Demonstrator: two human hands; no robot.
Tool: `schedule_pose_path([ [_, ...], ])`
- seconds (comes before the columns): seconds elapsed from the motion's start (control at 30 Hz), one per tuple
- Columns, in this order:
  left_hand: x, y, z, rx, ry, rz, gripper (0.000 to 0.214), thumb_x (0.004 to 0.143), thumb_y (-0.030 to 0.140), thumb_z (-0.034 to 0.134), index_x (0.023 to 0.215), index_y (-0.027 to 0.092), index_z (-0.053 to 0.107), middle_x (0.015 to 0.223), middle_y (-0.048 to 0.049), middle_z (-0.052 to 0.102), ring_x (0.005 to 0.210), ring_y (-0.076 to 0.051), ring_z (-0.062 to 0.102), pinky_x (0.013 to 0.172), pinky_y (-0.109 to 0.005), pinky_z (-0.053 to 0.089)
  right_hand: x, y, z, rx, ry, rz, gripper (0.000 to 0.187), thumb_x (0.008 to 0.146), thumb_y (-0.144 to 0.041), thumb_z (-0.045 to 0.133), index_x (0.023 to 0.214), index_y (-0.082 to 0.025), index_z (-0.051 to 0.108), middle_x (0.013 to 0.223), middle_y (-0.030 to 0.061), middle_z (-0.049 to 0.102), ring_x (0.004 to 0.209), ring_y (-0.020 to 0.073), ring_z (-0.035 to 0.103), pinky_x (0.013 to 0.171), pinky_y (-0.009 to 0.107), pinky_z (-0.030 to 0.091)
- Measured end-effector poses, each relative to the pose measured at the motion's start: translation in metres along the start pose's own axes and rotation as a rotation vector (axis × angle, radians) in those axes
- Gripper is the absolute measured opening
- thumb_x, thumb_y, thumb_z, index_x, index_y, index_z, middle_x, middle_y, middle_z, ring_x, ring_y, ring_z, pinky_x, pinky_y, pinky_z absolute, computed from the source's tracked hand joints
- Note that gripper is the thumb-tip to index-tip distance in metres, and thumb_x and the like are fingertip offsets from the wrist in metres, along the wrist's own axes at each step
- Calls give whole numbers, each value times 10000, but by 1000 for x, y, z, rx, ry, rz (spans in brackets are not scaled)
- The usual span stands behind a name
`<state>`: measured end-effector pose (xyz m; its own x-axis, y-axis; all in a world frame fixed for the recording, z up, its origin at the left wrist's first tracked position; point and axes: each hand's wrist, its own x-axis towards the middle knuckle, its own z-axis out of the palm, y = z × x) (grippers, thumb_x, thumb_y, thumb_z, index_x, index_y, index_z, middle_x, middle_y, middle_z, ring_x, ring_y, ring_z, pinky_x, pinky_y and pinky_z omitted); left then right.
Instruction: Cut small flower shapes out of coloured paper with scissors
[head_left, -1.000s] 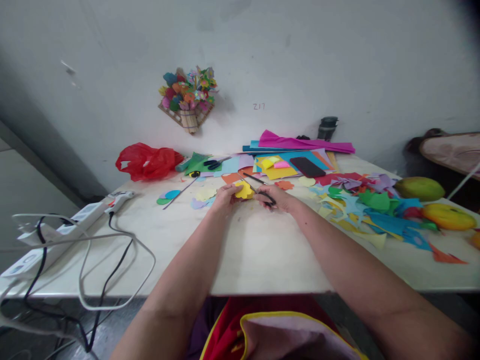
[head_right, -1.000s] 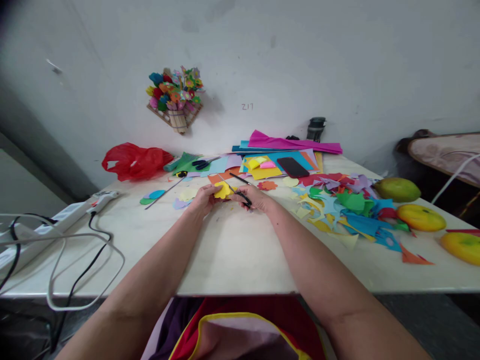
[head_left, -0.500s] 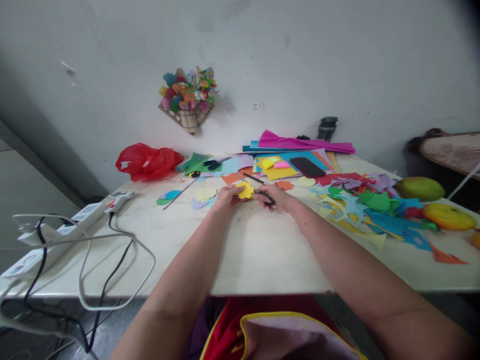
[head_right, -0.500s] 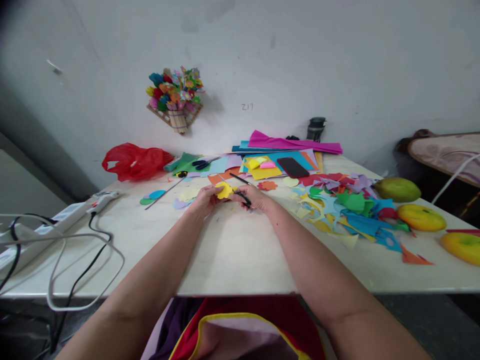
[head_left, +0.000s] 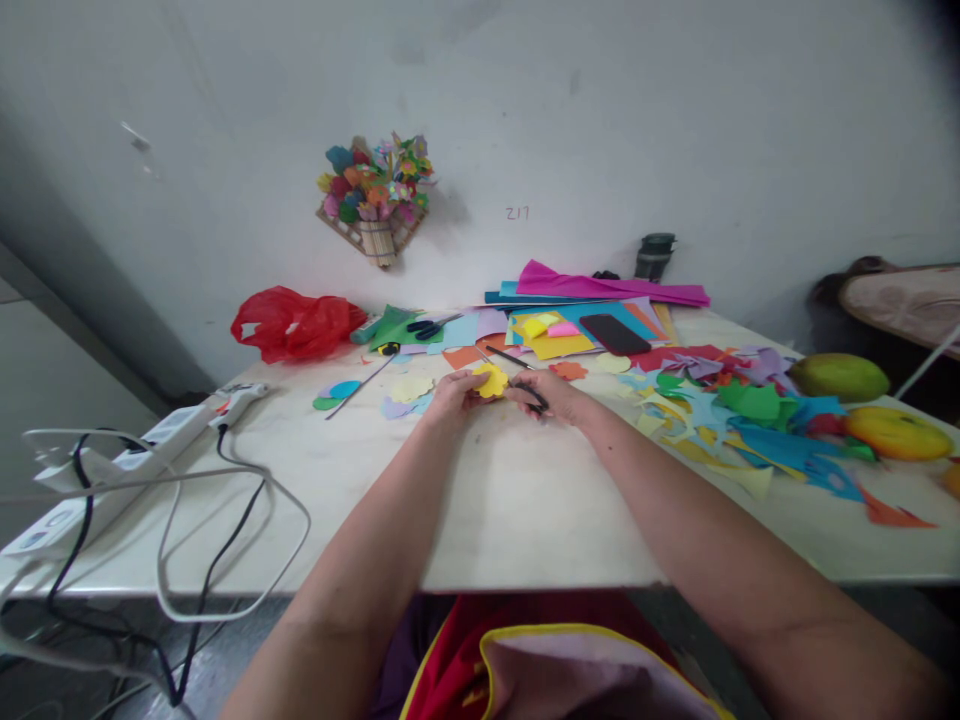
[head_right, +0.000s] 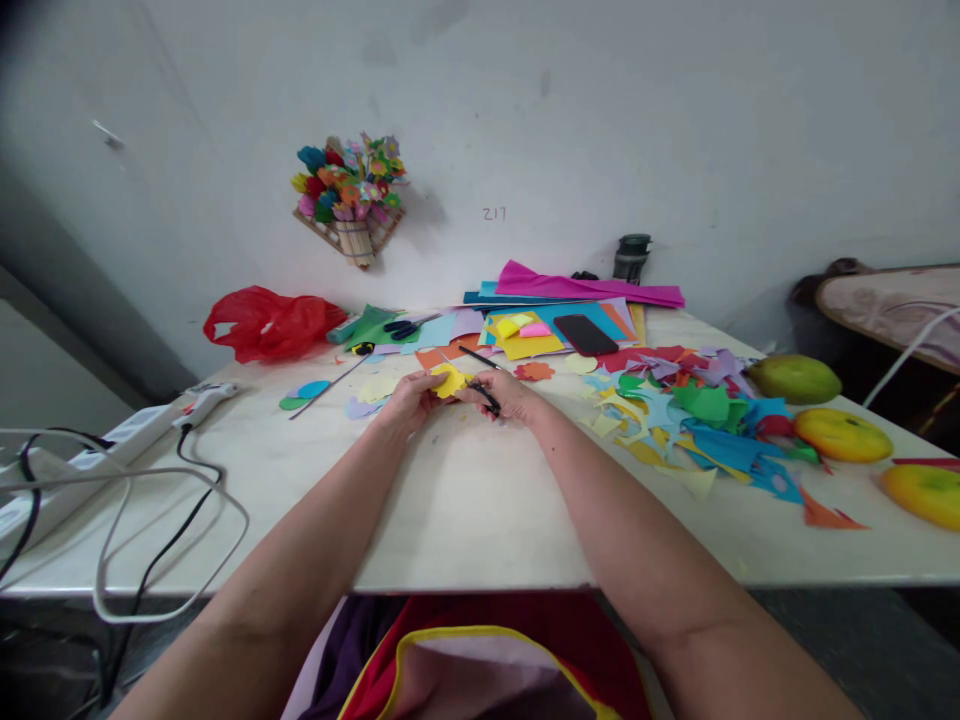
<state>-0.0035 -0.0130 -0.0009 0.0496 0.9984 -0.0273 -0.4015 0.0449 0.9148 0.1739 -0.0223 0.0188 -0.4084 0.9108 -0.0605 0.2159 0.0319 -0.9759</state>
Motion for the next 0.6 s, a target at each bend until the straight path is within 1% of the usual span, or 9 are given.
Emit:
schedule_pose_path([
  [0.2,1,0,0,-2,14,-8,139,652,121,755,680,96,622,726,-108,705,637,-189,671,628,-308,563,0,-1,1,-2,10,-12,228,772,-280,722,673,-180,542,416,-72,488,321,60,404,310,169,295],
  [0.33,2,-1,-1,4,28,-13,148,651,129,754,663,114,607,706,-94,698,630,-185,662,636,-317,562,4,5,-1,1,-8,-28,215,781,-280,712,682,-177,550,411,-70,487,317,59,400,306,166,287],
  [0.47,2,-2,-2,-13,8,-10,165,640,135,760,660,116,598,725,-98,700,667,-192,667,661,-325,564,7,9,-3,1,-22,-48,225,770,-310,725,695,-176,561,427,-66,501,324,58,411,306,163,286],
  [0.6,5,-3,-4,-19,15,17,197,614,152,778,652,115,589,684,-82,673,620,-178,641,608,-314,542,5,6,-2,-14,-9,-18,253,743,-335,750,695,-177,558,425,-69,497,323,59,412,296,161,281],
])
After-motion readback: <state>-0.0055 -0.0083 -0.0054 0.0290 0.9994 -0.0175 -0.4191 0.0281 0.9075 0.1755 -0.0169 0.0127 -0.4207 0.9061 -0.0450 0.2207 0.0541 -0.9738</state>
